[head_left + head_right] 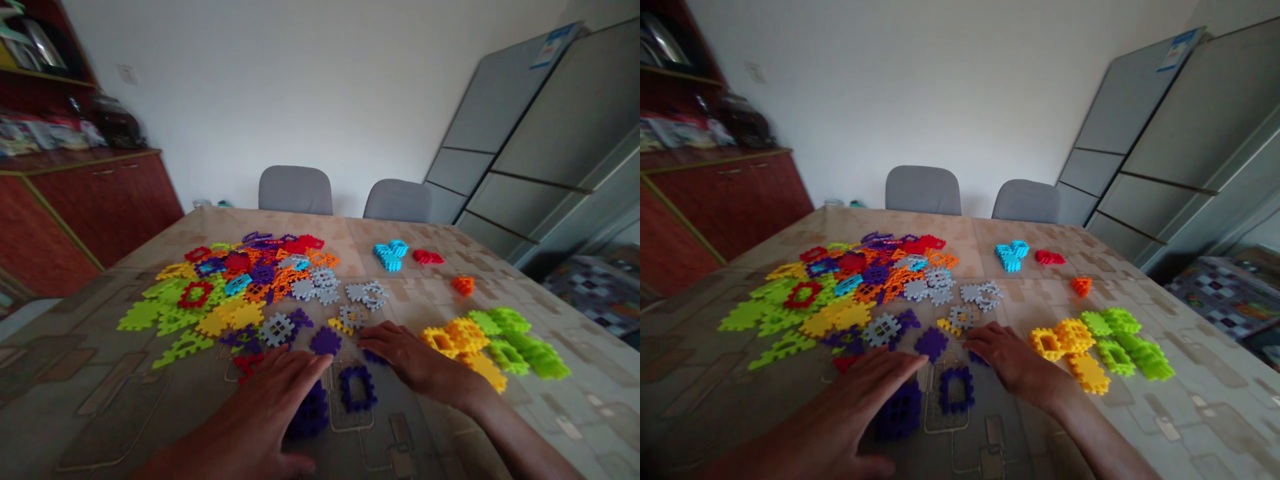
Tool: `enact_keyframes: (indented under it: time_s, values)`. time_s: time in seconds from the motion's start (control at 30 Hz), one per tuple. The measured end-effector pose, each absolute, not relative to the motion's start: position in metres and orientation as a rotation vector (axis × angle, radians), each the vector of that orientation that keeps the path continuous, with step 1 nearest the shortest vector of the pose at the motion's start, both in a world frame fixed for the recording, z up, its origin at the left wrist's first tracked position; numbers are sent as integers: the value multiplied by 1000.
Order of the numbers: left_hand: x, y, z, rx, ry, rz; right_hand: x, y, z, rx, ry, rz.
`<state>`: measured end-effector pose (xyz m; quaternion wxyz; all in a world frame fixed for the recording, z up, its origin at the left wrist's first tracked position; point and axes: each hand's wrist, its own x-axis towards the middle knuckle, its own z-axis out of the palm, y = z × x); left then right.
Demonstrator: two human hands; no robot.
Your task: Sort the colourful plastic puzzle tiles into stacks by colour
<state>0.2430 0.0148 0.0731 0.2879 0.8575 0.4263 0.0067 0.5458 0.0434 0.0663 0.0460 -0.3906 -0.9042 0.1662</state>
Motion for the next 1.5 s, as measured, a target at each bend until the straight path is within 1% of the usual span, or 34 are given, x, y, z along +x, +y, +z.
enact_keyframes:
  time_s: [0.23, 0.37, 0.57, 0.7, 0.8, 0.93, 1.07, 1.23, 1.3, 1.37, 1.5]
  values:
    - [251, 14, 68, 2349, 1160, 14, 546, 45, 67, -1414, -2796, 485]
    - [253, 12, 66, 2360, 1167, 2, 548, 41, 76, -1374, -2839, 499]
    - [253, 14, 63, 2352, 1164, -3, 545, 42, 73, -1305, -2858, 344]
    - [252, 13, 61, 2375, 1138, -18, 543, 42, 74, -1414, -2864, 226]
    - [253, 14, 61, 2388, 1138, -48, 544, 39, 80, -1526, -2845, 213]
    - [254, 14, 60, 2391, 1144, -46, 537, 27, 84, -1624, -2686, 205]
    - [254, 14, 55, 2388, 1143, -7, 514, 10, 83, -1680, -2542, 269]
    - [252, 12, 52, 2381, 1143, 0, 482, 0, 82, -1946, -2404, 468]
    - [252, 12, 51, 2386, 1140, -1, 480, -1, 84, -1993, -2375, 491]
    - [252, 12, 50, 2398, 1137, 8, 484, -1, 86, -1899, -2437, 469]
    - [252, 13, 50, 2411, 1142, 8, 496, -3, 84, -1486, -2613, 492]
